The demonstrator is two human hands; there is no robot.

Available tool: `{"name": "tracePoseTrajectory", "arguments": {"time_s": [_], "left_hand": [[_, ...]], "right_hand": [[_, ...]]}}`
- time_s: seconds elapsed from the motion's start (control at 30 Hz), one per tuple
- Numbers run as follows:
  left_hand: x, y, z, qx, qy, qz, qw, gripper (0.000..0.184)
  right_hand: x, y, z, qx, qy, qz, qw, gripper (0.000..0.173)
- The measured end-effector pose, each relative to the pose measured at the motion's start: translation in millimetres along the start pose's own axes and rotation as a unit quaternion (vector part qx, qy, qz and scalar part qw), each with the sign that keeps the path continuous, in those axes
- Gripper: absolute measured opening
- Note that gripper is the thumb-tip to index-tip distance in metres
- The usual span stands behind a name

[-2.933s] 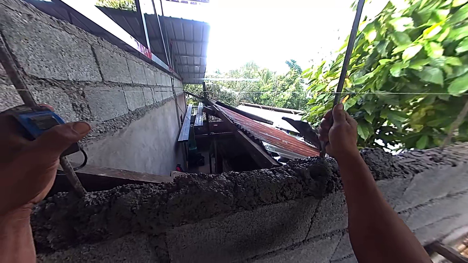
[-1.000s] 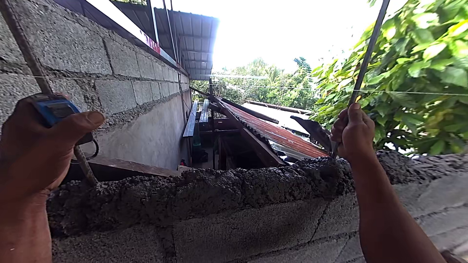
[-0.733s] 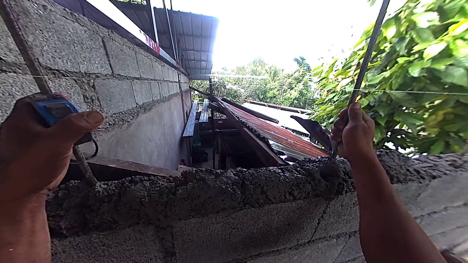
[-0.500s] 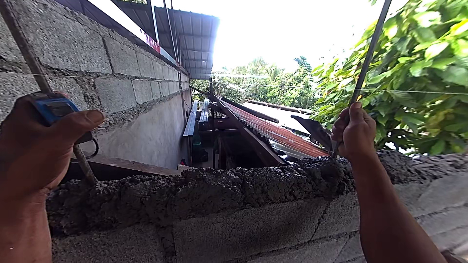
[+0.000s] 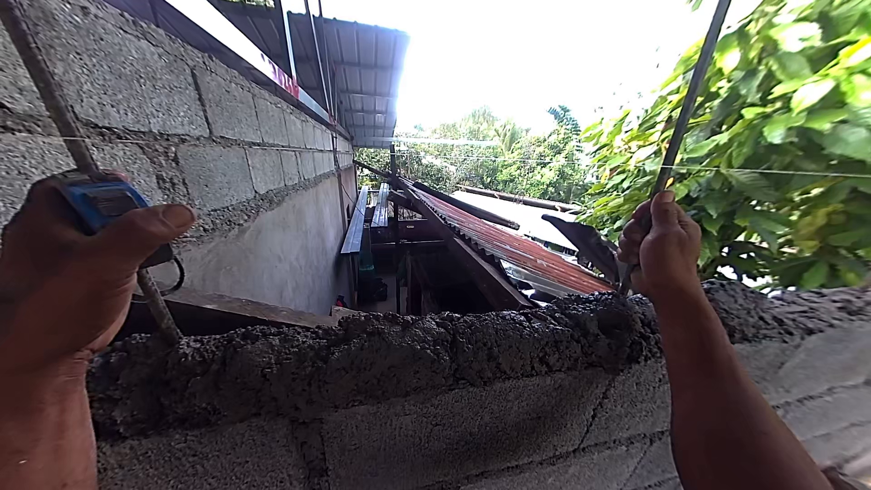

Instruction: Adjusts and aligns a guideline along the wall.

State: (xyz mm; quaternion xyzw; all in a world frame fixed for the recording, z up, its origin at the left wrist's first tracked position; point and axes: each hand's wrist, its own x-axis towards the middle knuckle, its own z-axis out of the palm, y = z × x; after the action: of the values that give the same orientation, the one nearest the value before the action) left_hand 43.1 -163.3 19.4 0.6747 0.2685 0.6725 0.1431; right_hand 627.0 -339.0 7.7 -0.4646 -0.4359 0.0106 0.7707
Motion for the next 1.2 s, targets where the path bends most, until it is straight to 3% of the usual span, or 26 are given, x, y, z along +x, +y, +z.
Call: {"name": "tracePoseTrajectory", "arguments": {"time_s": [1.2], "left_hand": [[2.5,-8.6,-4.1,0.01,0.0,-0.002,1.0,0.069]], "right_hand": [[-0.8,-1.3,1.5,0.007,0.004,0.006,1.0,0.041]]}}
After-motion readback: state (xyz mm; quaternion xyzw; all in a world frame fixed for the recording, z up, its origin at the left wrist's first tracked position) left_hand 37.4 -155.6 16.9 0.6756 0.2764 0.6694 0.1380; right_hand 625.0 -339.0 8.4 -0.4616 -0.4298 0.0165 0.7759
